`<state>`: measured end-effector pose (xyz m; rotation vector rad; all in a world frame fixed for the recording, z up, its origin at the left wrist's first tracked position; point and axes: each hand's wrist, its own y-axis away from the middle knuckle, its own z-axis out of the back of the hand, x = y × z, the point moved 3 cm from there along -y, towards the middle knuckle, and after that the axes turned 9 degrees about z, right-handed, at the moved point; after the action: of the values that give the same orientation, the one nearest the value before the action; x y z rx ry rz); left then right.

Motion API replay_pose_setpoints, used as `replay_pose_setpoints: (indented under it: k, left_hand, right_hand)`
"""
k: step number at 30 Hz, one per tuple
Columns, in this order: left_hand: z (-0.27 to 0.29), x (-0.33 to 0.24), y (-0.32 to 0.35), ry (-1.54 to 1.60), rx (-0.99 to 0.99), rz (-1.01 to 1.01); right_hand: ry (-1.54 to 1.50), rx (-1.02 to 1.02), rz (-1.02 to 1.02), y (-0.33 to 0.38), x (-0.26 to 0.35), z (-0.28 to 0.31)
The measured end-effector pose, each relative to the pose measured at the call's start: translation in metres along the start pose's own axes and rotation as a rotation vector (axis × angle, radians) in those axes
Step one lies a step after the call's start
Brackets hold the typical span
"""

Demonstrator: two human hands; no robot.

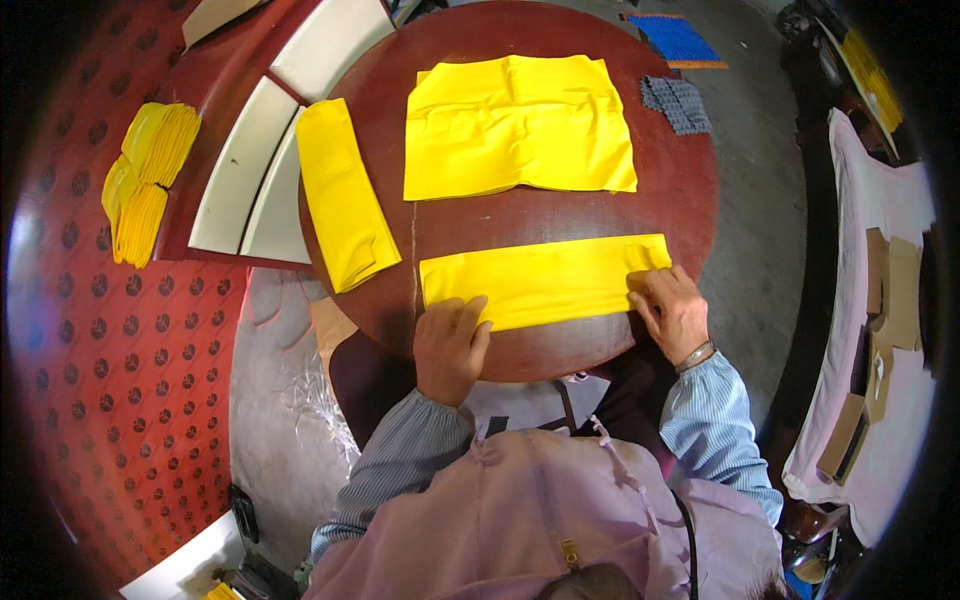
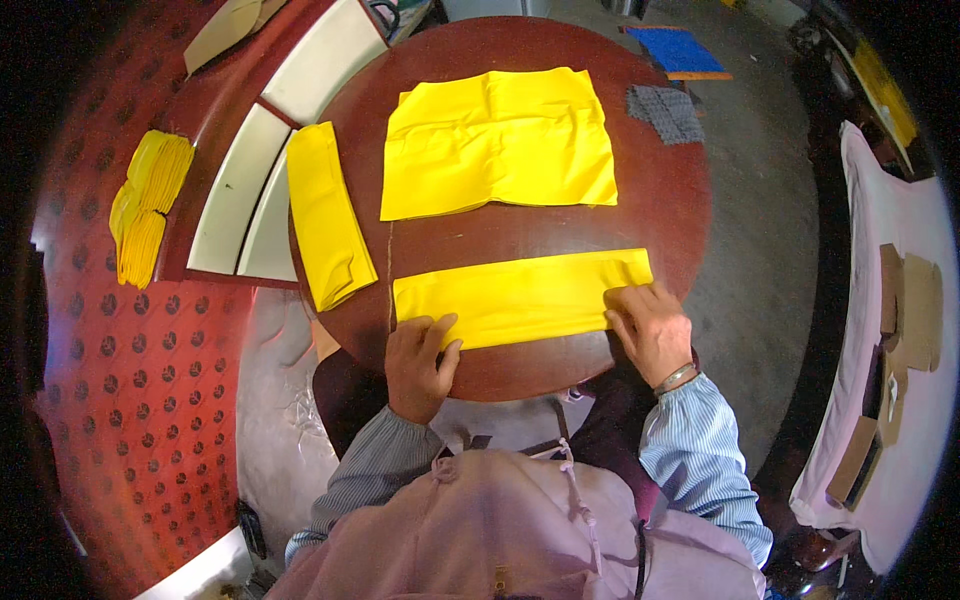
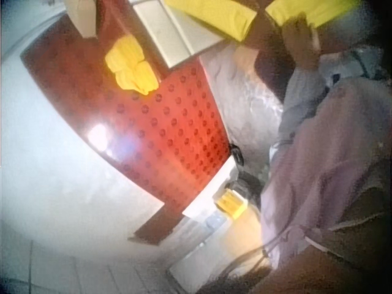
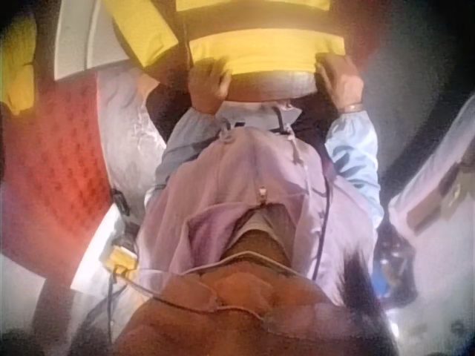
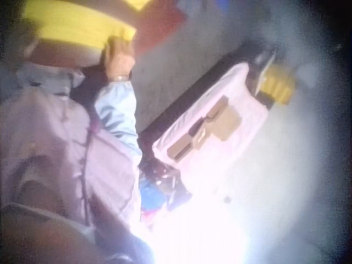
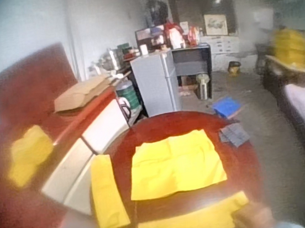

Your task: The person folds a yellow cloth on a round wooden table, aligning edges and creasing folds by hand. The folded cloth is placed on a stack of similar yellow cloths to the left.

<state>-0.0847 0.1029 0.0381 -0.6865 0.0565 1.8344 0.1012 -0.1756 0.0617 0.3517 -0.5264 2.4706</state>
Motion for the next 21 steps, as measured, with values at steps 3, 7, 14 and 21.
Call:
replay_pose_setpoints:
  k: [3,7,14,21]
  left_hand:
    - [0.003,0.012,0.002,-0.074,-0.016,0.031]
    - [0.010,0.036,0.009,-0.103,0.016,0.142]
    - [0.018,0.033,-0.002,-0.272,-0.032,0.119]
    - [0.003,0.016,-0.027,-0.094,0.180,-0.212]
  right_hand:
    - [0.100,0.003,-0.052,0.002,-0.008,0.002]
    - [0.131,-0.029,-0.122,0.009,-0.020,0.006]
    - [0.205,-0.095,-0.016,0.000,-0.015,0.003]
    - [0.079,-0.116,0.049,-0.011,0.001,-0.007]
